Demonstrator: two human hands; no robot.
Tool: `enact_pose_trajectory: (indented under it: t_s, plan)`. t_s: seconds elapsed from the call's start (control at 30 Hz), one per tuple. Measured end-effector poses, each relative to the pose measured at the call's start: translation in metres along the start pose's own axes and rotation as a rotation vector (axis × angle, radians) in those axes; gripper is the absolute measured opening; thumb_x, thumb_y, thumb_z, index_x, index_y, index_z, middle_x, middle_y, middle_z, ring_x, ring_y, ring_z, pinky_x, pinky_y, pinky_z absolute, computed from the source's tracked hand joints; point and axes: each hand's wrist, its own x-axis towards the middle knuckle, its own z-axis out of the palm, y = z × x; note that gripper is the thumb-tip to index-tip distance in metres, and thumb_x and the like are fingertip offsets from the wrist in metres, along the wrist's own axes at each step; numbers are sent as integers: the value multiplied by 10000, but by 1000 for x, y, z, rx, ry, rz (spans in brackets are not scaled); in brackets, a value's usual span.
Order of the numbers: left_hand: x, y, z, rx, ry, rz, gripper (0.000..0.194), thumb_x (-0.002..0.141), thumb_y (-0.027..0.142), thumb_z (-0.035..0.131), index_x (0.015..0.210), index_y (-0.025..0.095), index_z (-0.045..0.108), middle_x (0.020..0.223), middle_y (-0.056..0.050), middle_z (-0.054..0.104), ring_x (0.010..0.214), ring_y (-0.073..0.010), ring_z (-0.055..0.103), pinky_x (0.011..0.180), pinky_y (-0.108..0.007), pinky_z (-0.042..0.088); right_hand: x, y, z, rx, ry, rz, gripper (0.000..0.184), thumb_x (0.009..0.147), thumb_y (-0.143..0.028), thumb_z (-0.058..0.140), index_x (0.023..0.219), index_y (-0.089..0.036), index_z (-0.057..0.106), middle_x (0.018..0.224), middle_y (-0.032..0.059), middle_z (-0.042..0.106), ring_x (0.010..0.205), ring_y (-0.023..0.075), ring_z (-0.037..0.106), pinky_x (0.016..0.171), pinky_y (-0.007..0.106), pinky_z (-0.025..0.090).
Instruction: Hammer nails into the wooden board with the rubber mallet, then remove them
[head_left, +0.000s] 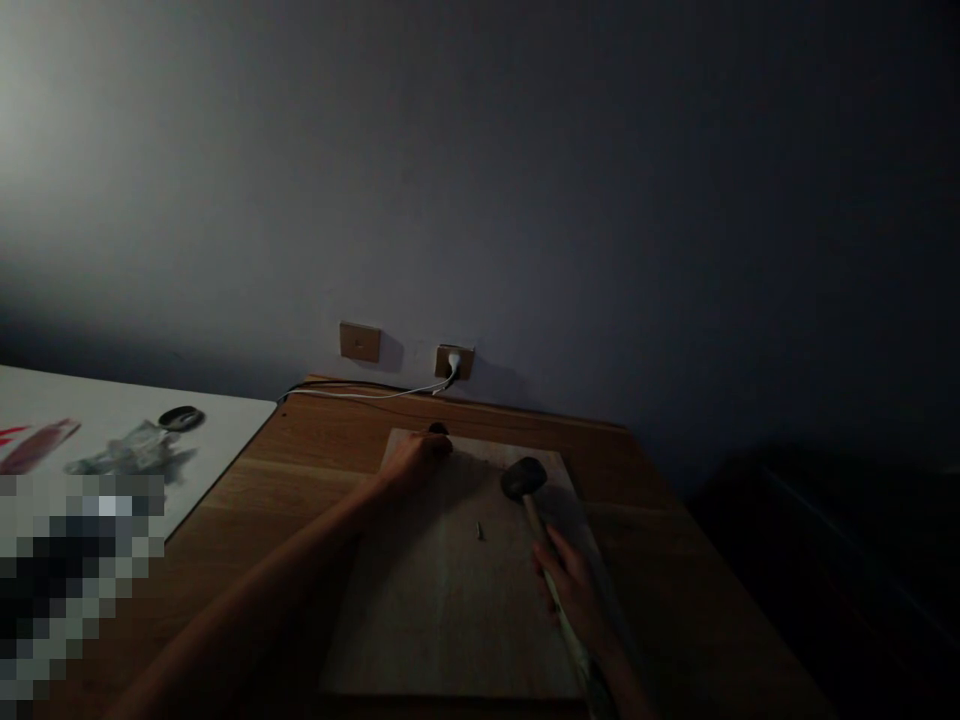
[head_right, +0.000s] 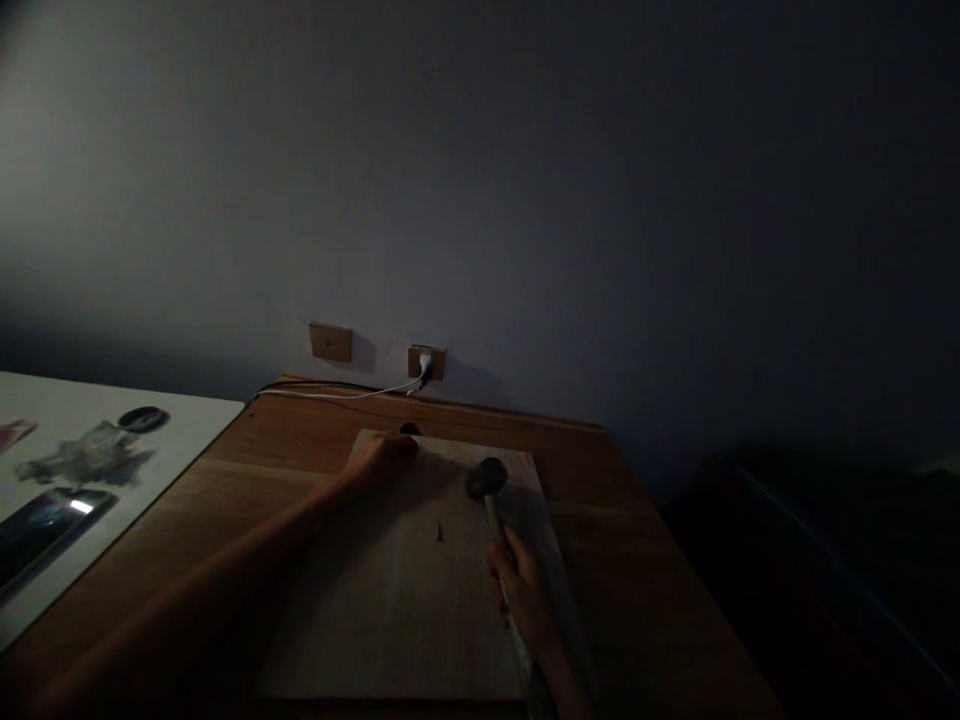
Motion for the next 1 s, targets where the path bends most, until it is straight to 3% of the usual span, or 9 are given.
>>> enact_pose_trajectory:
  t_s: [0.3, 0.6, 0.7, 0.87, 1.0]
  plan:
    - [-1, -10, -2, -4, -18, 48, 194, 824, 137, 568, 936, 208, 709, 906, -19, 742, 810, -149, 679, 756, -210, 491, 1, 0, 1, 0, 17, 12, 657, 720, -641, 678, 1186, -188, 575, 651, -73, 496, 385, 63, 395, 314, 177, 291]
    - [-1, -7, 0, 4, -23, 132, 155, 864, 152, 567, 899, 203, 709, 958, -57, 706, 938, -187, 650, 847, -256, 490, -2, -11, 3, -61, -21, -16, 615, 730, -670, 647, 1109, -190, 576, 647, -74, 482, 386, 65, 394, 306, 180, 303]
    - [-1, -10, 1, -16, -15, 124, 184, 863, 151, 556, 950, 201, 710, 950, -53, 715, 917, -185, 664, 830, -255, 497, 2, -22, 13, -83, -54, -90, 522, 794, -643, 616, 1054, -191, 585, 668, -68, 486, 397, 59, 404, 318, 173, 306]
    - [-2, -13, 2, -144, -32, 36, 480, 794, 115, 560, 1260, 221, 600, 903, -13, 744, 822, -167, 696, 757, -245, 510, 19, -45, 43, -88, -178, -220, 452, 865, -612, 564, 1034, -193, 584, 669, -74, 475, 389, 56, 392, 314, 172, 316]
    - [-3, -16, 5, -224, -35, 59, 572, 782, 103, 562, 1341, 217, 526, 889, -9, 752, 791, -162, 699, 722, -239, 509, 29, -57, 65, -139, -243, -289, 386, 902, -580, 518, 969, -203, 564, 657, -77, 468, 383, 59, 397, 300, 166, 315]
